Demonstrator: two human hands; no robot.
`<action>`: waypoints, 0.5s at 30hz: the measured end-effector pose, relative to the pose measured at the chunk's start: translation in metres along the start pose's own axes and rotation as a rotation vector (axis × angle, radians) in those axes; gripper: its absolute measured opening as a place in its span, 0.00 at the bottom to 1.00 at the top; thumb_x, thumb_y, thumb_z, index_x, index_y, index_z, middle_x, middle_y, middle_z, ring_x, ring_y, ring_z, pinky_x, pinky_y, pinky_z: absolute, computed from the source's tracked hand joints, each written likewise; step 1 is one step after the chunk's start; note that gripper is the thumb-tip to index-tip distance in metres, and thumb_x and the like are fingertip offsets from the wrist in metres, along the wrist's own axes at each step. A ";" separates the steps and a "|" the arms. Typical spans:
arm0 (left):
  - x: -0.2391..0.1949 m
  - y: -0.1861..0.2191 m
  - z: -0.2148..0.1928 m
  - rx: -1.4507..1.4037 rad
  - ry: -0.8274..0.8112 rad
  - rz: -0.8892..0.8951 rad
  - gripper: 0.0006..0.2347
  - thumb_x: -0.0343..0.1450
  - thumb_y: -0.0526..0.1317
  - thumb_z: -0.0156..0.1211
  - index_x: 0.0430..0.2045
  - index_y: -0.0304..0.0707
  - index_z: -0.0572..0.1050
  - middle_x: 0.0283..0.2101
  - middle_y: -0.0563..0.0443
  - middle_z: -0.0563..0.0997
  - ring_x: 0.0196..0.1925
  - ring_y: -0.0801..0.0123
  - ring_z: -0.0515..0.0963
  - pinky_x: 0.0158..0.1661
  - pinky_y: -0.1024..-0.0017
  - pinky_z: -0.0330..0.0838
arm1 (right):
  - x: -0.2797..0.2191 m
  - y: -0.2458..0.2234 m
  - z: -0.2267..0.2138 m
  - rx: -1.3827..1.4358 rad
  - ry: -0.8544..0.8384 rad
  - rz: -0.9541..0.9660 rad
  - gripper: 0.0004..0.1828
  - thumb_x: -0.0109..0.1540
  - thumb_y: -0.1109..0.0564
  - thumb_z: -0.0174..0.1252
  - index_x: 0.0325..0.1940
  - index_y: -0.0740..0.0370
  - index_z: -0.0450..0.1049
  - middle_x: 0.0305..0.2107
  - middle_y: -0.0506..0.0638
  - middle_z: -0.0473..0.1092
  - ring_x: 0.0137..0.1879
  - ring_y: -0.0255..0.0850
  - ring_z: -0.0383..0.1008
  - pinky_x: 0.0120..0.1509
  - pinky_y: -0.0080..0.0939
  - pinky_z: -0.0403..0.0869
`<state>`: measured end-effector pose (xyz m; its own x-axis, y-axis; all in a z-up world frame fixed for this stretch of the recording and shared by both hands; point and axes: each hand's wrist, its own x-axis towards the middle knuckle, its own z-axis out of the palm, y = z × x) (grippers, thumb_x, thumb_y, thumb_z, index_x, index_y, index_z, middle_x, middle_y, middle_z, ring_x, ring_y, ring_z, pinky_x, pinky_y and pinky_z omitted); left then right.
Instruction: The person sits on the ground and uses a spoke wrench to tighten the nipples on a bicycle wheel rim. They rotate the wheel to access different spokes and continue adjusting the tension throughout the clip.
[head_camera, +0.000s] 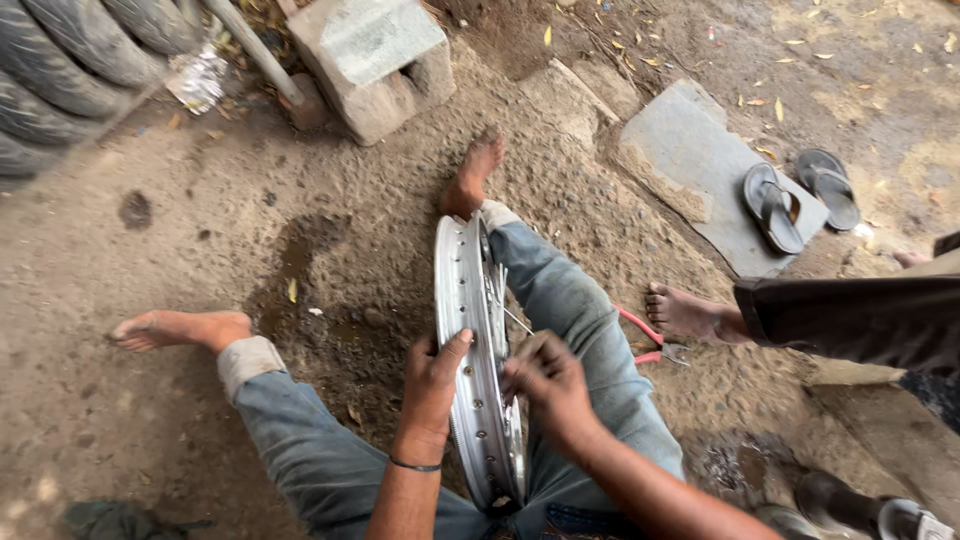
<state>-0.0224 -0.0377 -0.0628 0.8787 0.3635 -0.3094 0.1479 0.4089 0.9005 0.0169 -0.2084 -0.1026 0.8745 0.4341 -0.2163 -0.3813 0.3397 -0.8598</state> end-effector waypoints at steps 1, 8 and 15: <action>0.002 0.002 0.001 0.014 0.014 0.038 0.17 0.69 0.46 0.63 0.42 0.29 0.80 0.37 0.45 0.83 0.40 0.66 0.81 0.42 0.65 0.76 | 0.015 -0.012 0.001 -0.029 0.063 -0.002 0.08 0.60 0.64 0.62 0.36 0.61 0.68 0.24 0.48 0.73 0.26 0.35 0.73 0.29 0.37 0.73; 0.005 -0.010 -0.009 0.066 0.062 0.138 0.18 0.71 0.45 0.60 0.49 0.29 0.78 0.43 0.45 0.82 0.43 0.67 0.79 0.45 0.67 0.74 | 0.089 -0.028 0.035 -0.282 0.009 -0.217 0.07 0.69 0.57 0.57 0.42 0.63 0.71 0.24 0.45 0.66 0.27 0.31 0.64 0.30 0.34 0.65; 0.016 -0.056 -0.047 -0.250 -0.051 0.309 0.23 0.73 0.50 0.54 0.59 0.35 0.73 0.59 0.41 0.80 0.60 0.59 0.79 0.59 0.63 0.74 | 0.081 -0.008 0.016 0.143 0.220 0.044 0.07 0.67 0.55 0.47 0.41 0.61 0.67 0.28 0.53 0.77 0.31 0.40 0.79 0.37 0.40 0.79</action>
<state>-0.0379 -0.0156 -0.1321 0.8867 0.4620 -0.0149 -0.2361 0.4802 0.8448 0.0864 -0.1626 -0.1065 0.8943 0.2645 -0.3608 -0.4452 0.4458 -0.7766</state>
